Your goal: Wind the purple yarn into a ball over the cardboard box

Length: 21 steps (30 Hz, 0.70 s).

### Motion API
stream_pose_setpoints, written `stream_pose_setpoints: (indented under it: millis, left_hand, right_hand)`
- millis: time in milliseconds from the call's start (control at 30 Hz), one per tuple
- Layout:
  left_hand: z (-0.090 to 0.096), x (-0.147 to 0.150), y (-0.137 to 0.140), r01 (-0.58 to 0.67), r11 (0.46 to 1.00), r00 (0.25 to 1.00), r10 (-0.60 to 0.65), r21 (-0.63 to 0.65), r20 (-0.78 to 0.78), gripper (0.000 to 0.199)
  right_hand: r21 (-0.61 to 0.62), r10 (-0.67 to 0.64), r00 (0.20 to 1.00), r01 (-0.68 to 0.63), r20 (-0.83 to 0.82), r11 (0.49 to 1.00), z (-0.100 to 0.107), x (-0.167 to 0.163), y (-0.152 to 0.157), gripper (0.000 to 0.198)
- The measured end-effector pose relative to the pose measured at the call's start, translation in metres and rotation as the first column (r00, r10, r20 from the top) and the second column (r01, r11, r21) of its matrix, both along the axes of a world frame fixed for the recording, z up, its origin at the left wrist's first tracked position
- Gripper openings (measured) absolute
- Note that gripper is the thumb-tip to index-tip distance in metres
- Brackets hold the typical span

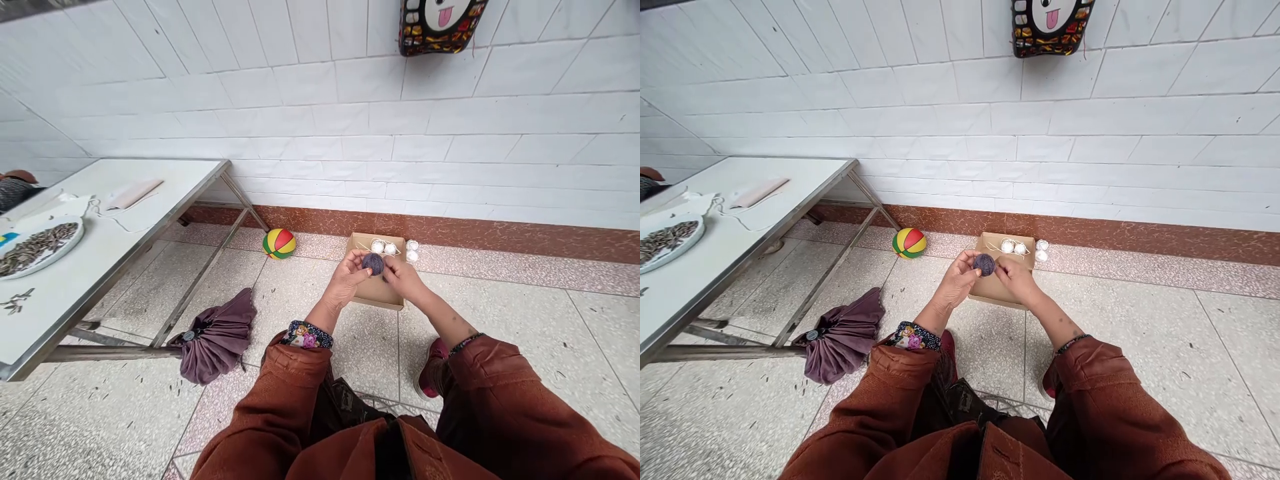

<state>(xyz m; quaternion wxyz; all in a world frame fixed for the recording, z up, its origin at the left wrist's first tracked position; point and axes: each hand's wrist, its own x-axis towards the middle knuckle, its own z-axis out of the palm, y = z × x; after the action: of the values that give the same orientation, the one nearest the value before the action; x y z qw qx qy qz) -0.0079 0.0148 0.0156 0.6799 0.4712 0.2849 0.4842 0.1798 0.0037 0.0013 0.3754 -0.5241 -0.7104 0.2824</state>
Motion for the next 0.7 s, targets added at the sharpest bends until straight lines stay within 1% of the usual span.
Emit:
stream_pose_setpoints:
  millis: [67, 133, 167, 233, 300, 367, 467, 567, 633, 700]
  left_hand:
    - [0.0, 0.0, 0.002, -0.084, 0.996, 0.996, 0.083, -0.006, -0.009, 0.051]
    - [-0.001, 0.001, 0.004, -0.138, 0.99, 0.988, 0.139, 0.012, -0.069, 0.048]
    - [-0.001, 0.002, 0.005, -0.141, 0.99, 0.983, 0.143, 0.028, -0.111, 0.047]
    - [-0.001, 0.003, 0.004, -0.101, 0.993, 0.975, 0.109, 0.055, -0.192, 0.047]
    - [0.002, 0.004, 0.002, -0.029, 0.998, 0.969, 0.042, 0.056, -0.242, 0.047]
    - [0.005, 0.004, -0.001, 0.053, 0.998, 0.964, -0.043, 0.032, -0.264, 0.046]
    - [0.01, 0.005, -0.005, 0.152, 0.988, 0.955, -0.15, -0.015, -0.256, 0.045]
    - [0.011, 0.006, -0.007, 0.187, 0.981, 0.971, -0.192, -0.05, -0.14, 0.048]
    - [0.011, 0.007, -0.007, 0.197, 0.978, 0.979, -0.2, -0.074, -0.044, 0.049]
    - [0.011, 0.008, -0.007, 0.2, 0.973, 0.98, -0.2, -0.113, 0.018, 0.048]
  right_hand:
    - [0.018, 0.083, 0.996, -0.084, 0.04, 0.996, -0.001, -0.005, -0.01, 0.021]
    - [0.068, 0.183, 0.981, -0.188, 0.067, 0.98, 0.005, -0.006, -0.018, 0.021]
    - [0.096, 0.223, 0.972, -0.229, 0.072, 0.969, 0.01, -0.006, -0.021, 0.021]
    - [0.151, 0.25, 0.966, -0.256, 0.059, 0.955, 0.021, -0.001, -0.023, 0.02]
    - [0.203, 0.223, 0.974, -0.224, 0.03, 0.953, 0.031, 0.006, -0.021, 0.019]
    - [0.242, 0.164, 0.986, -0.159, -0.001, 0.957, 0.036, 0.013, -0.015, 0.02]
    - [0.248, 0.089, 0.995, -0.075, -0.046, 0.966, 0.034, 0.019, -0.006, 0.022]
    - [0.209, 0.022, 0.996, -0.004, -0.083, 0.978, 0.024, 0.019, -0.001, 0.022]
    - [0.176, -0.025, 0.995, 0.042, -0.096, 0.983, 0.016, 0.018, 0.0, 0.021]
    - [0.151, -0.054, 0.994, 0.068, -0.095, 0.986, 0.009, 0.016, 0.0, 0.018]
